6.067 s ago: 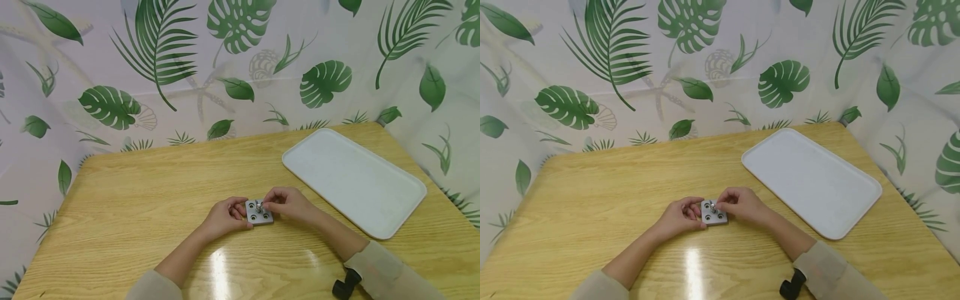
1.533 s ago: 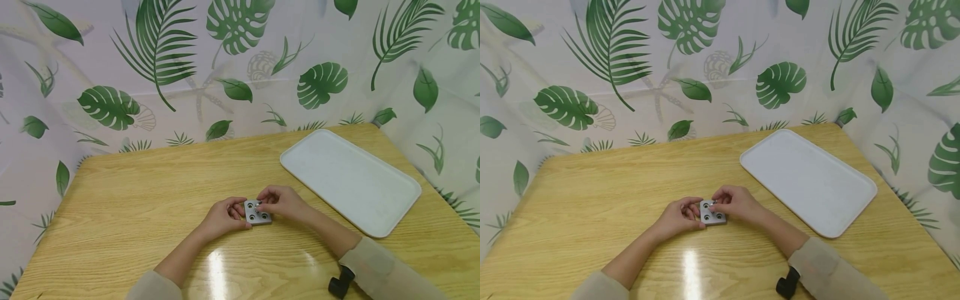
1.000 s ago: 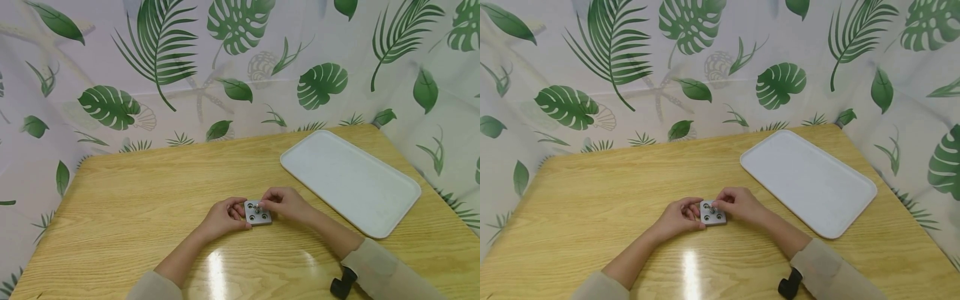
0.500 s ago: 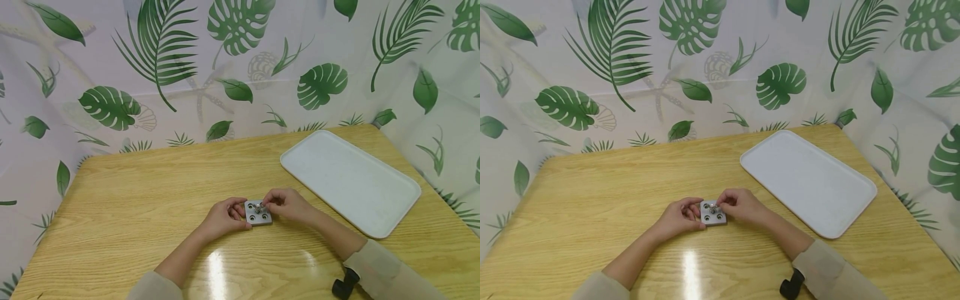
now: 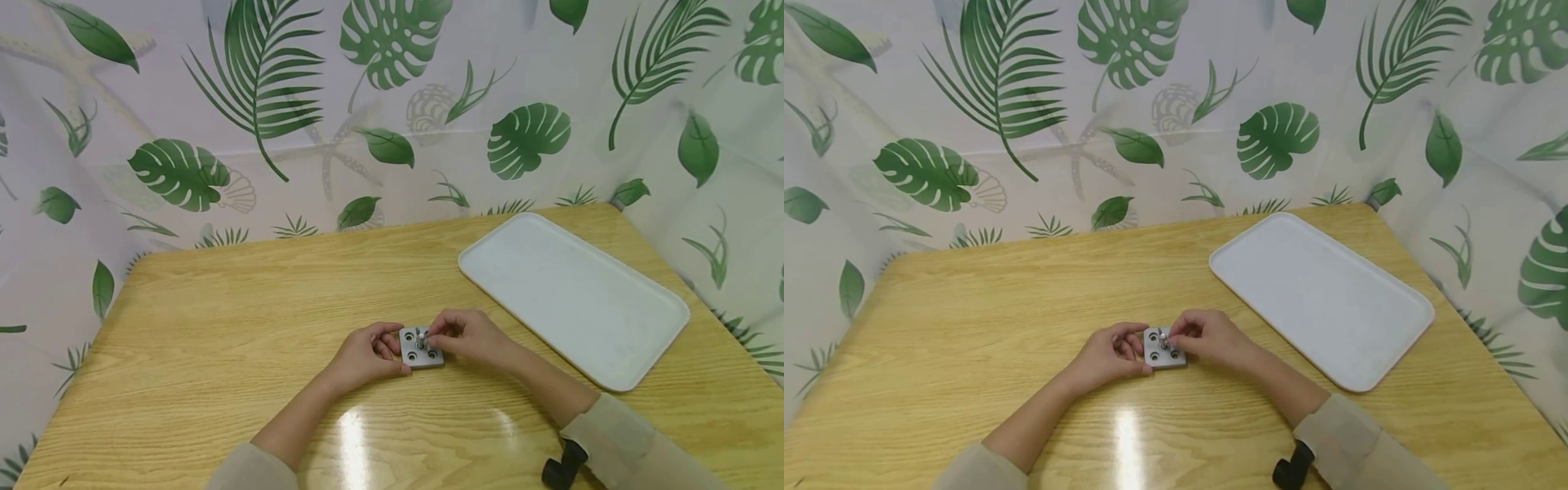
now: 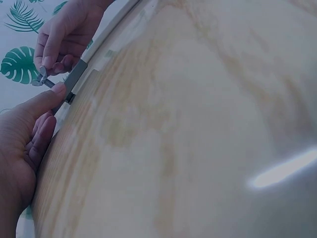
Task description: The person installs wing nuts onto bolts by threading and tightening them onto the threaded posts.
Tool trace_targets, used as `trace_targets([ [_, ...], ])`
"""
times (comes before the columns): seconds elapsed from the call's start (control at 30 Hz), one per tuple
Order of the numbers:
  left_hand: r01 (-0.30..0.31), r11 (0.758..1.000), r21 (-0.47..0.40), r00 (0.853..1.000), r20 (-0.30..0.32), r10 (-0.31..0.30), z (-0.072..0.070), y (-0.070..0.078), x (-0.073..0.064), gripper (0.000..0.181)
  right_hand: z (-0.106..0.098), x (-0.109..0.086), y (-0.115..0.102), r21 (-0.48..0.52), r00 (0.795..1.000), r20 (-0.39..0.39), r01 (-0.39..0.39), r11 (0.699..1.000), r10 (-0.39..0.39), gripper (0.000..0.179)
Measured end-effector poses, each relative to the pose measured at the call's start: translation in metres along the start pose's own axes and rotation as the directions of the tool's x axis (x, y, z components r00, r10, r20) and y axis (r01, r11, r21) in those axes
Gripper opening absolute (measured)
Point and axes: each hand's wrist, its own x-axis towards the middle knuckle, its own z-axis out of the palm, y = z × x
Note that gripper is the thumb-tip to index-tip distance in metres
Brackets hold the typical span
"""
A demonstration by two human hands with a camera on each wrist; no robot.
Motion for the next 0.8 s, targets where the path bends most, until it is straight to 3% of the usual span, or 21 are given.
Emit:
trace_targets([
  [0.23,-0.003,1.0,0.001,1.0,0.0,0.003,-0.0003,0.0015,-0.0007,0.07,0.0008,0.0007,-0.0016,-0.024,0.997,-0.055,-0.056,0.998,0.054,0.019],
  [0.47,-0.002,1.0,0.007,1.0,0.002,0.002,-0.0012,0.0022,-0.0013,0.069,0.0034,0.0051,0.0,-0.017,0.996,-0.058,-0.071,0.997,0.07,0.029],
  [0.8,0.022,1.0,0.011,1.0,0.01,-0.022,0.0,0.0037,-0.0018,0.067,0.007,0.0058,-0.0028,-0.009,0.997,-0.048,-0.057,0.998,0.056,0.025],
])
